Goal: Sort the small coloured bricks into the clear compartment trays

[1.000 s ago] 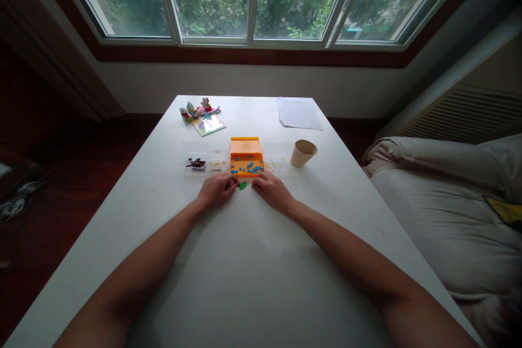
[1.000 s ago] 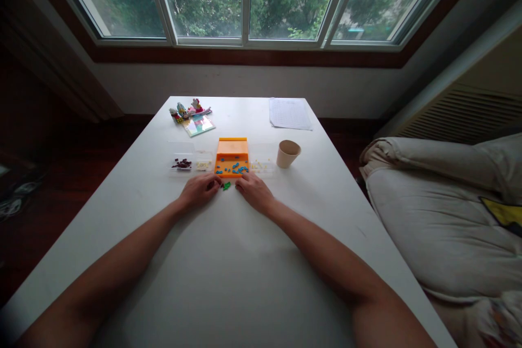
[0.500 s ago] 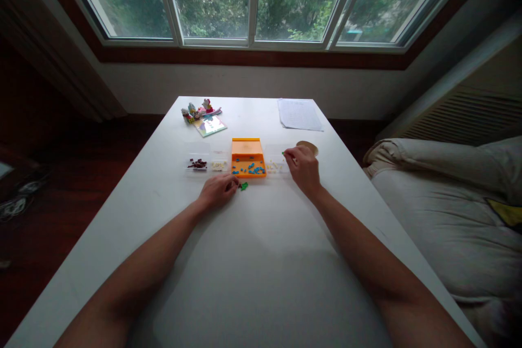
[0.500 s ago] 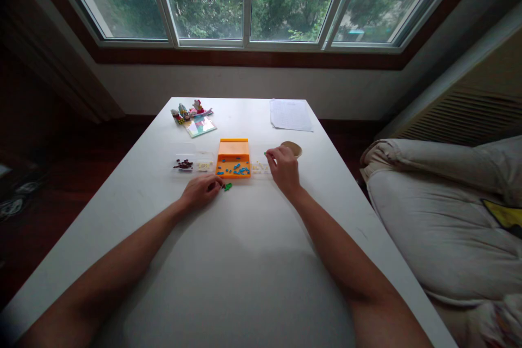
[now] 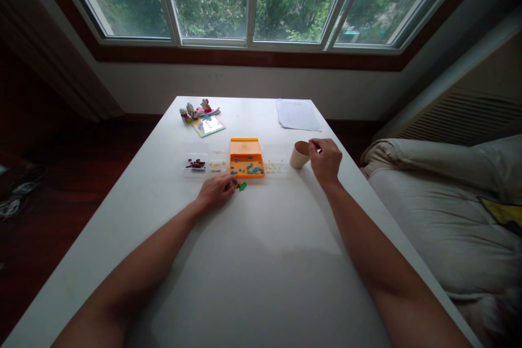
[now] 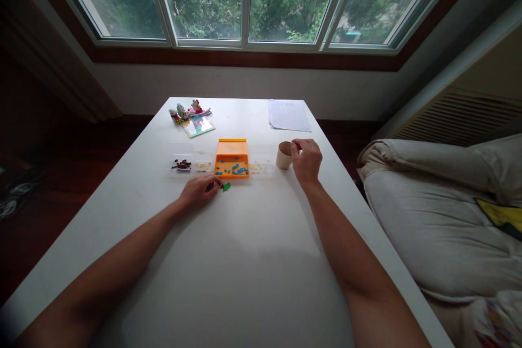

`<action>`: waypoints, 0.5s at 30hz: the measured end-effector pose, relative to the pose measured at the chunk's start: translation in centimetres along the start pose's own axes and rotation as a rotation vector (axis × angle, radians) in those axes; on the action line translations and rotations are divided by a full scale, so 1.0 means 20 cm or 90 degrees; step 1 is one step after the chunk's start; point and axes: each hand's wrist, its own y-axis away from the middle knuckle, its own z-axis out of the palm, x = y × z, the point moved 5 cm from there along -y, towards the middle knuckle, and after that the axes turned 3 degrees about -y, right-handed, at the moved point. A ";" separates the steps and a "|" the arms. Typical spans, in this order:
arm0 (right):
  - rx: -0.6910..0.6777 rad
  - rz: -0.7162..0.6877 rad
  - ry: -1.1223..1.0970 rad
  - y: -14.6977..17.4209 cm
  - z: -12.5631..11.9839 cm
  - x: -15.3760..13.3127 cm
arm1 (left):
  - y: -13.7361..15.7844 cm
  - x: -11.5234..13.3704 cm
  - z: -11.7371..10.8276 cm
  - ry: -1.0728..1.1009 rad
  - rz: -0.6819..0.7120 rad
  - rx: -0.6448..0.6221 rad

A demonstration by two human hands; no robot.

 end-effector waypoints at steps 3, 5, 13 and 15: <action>0.003 0.011 -0.012 0.00 -0.01 0.00 | 0.00 0.00 0.00 0.000 0.002 0.005; 0.001 0.013 -0.023 0.00 -0.01 -0.01 | 0.00 0.00 0.00 0.001 0.004 0.006; -0.002 -0.020 -0.051 0.00 -0.04 -0.12 | 0.00 0.00 0.01 -0.001 0.009 0.005; -0.023 -0.044 -0.077 0.02 -0.03 -0.19 | 0.00 0.00 0.01 -0.003 0.010 0.001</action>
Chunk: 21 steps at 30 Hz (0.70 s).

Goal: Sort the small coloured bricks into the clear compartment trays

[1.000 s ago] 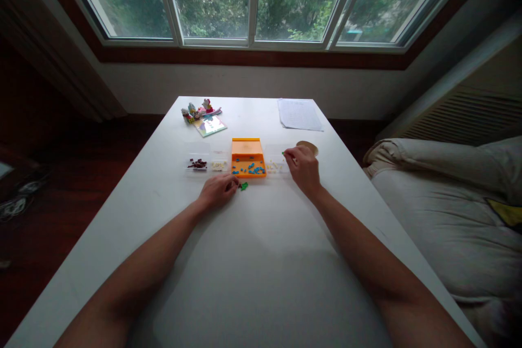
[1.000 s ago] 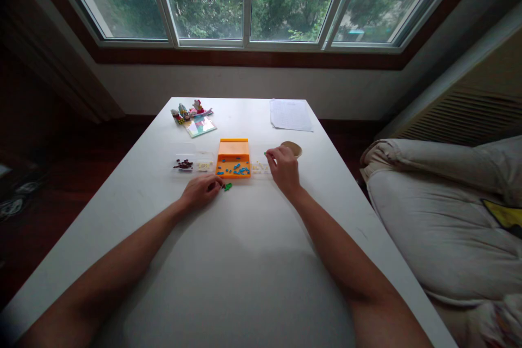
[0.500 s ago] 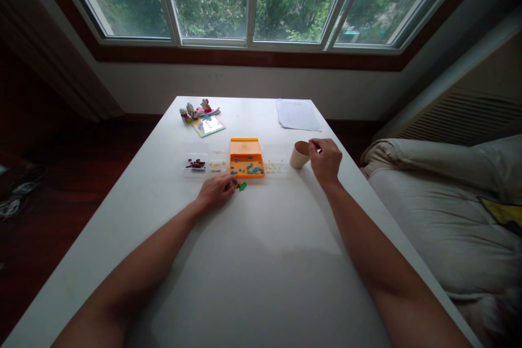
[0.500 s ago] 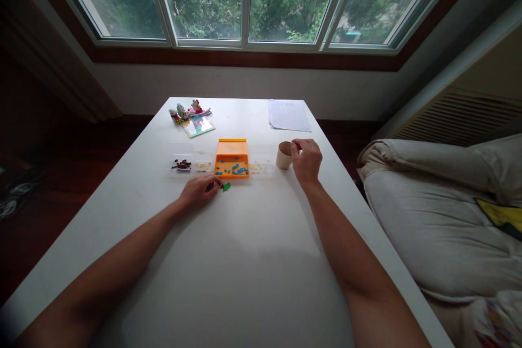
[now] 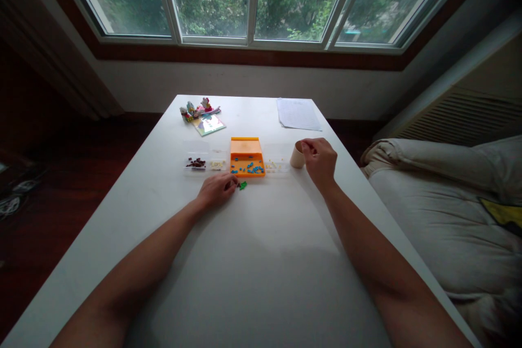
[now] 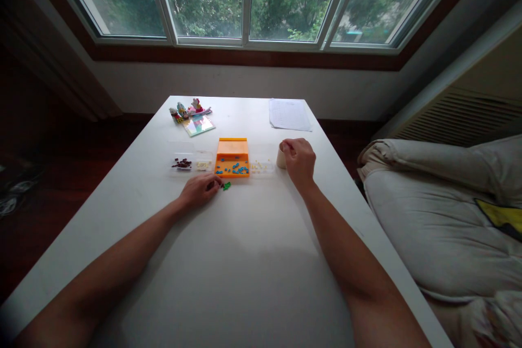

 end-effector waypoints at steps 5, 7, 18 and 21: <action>-0.158 -0.067 -0.117 0.12 0.14 -0.23 | 0.00 0.00 0.00 -0.001 0.001 -0.003; -0.273 -0.101 -0.153 0.22 0.24 -0.32 | 0.00 0.00 0.00 -0.003 0.001 -0.004; -0.461 -0.194 -0.035 0.54 0.51 -0.47 | 0.00 0.00 0.00 -0.003 0.000 -0.003; -0.450 -0.188 -0.044 0.54 0.51 -0.46 | 0.00 0.00 -0.01 -0.010 -0.004 -0.005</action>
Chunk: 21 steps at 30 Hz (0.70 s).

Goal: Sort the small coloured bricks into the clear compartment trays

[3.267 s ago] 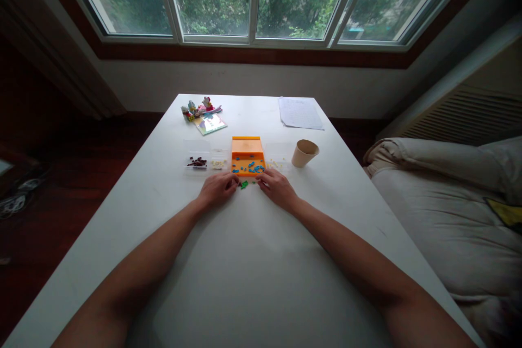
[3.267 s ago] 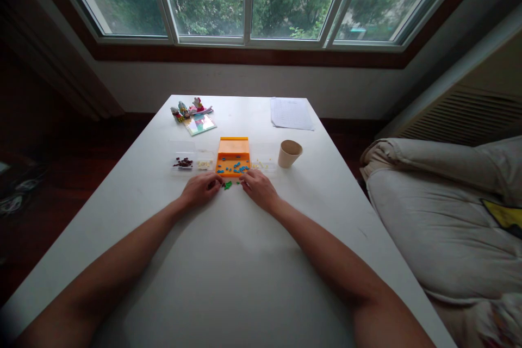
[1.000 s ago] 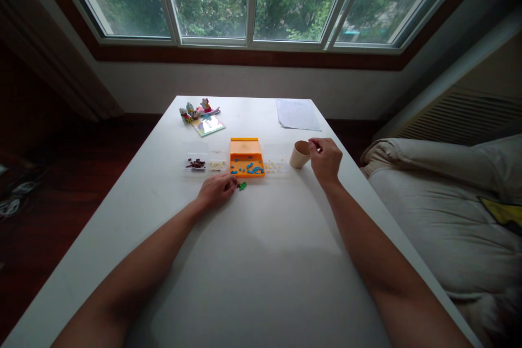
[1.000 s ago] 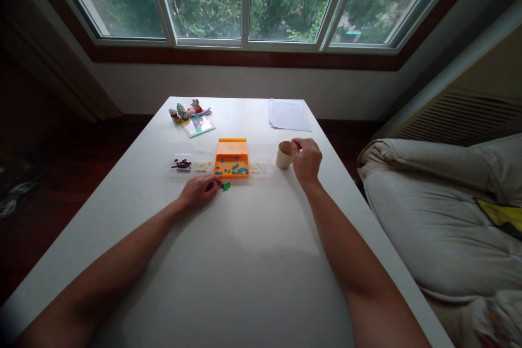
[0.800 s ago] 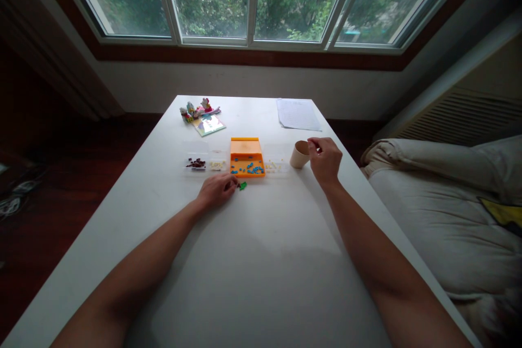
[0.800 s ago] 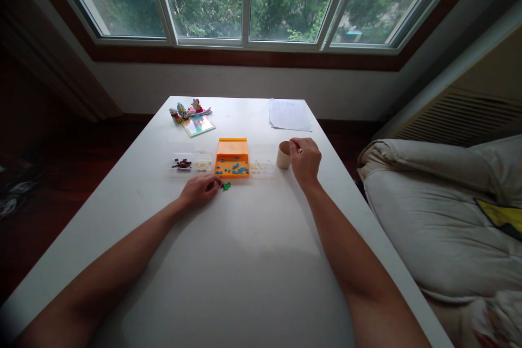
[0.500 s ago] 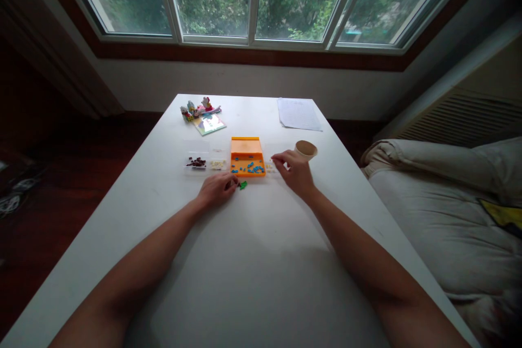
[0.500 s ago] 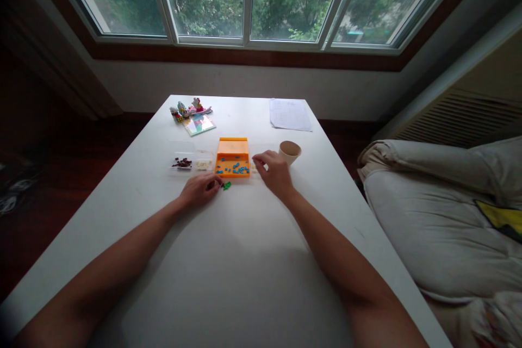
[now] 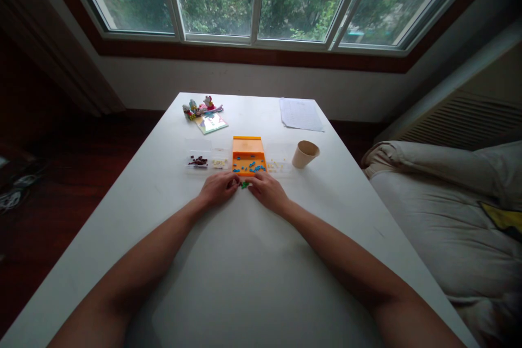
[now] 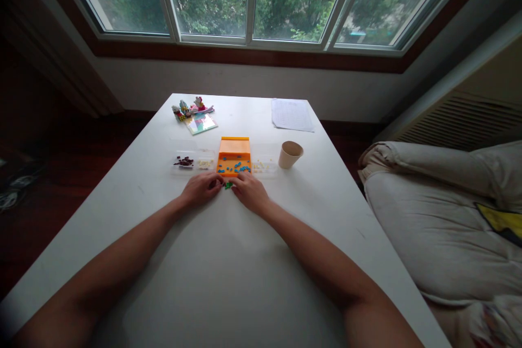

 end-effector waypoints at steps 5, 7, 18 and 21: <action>0.017 0.000 -0.006 0.01 -0.01 0.02 | 0.00 0.00 0.00 -0.005 -0.004 0.003; 0.021 0.002 -0.006 0.02 -0.01 0.03 | 0.00 0.00 0.00 -0.002 -0.004 0.004; 0.033 0.038 0.004 0.02 -0.01 0.04 | 0.00 0.00 0.00 0.001 -0.018 0.006; 0.035 0.035 0.006 0.02 -0.01 0.04 | 0.00 0.01 0.00 0.001 -0.018 0.000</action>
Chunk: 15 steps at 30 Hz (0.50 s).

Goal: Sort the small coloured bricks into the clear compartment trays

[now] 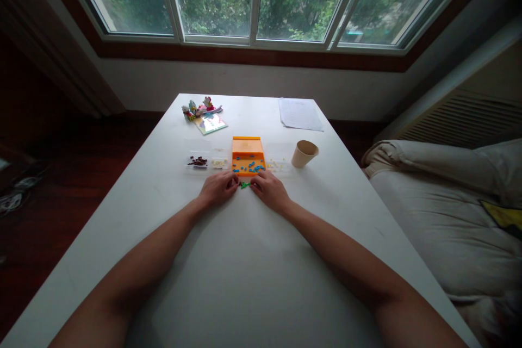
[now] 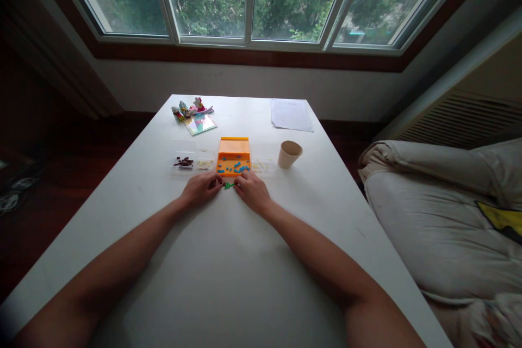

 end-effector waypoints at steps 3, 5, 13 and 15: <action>0.003 -0.001 -0.002 0.00 0.00 0.00 | 0.00 0.00 0.00 0.003 0.004 0.003; 0.010 -0.007 -0.008 0.00 -0.01 0.00 | 0.00 0.00 -0.01 0.005 0.005 0.005; 0.203 0.051 -0.034 -0.02 -0.26 0.11 | 0.00 0.01 -0.01 0.004 0.016 -0.004; 0.274 0.072 -0.019 -0.02 -0.36 0.17 | 0.00 0.00 0.00 0.008 0.016 -0.002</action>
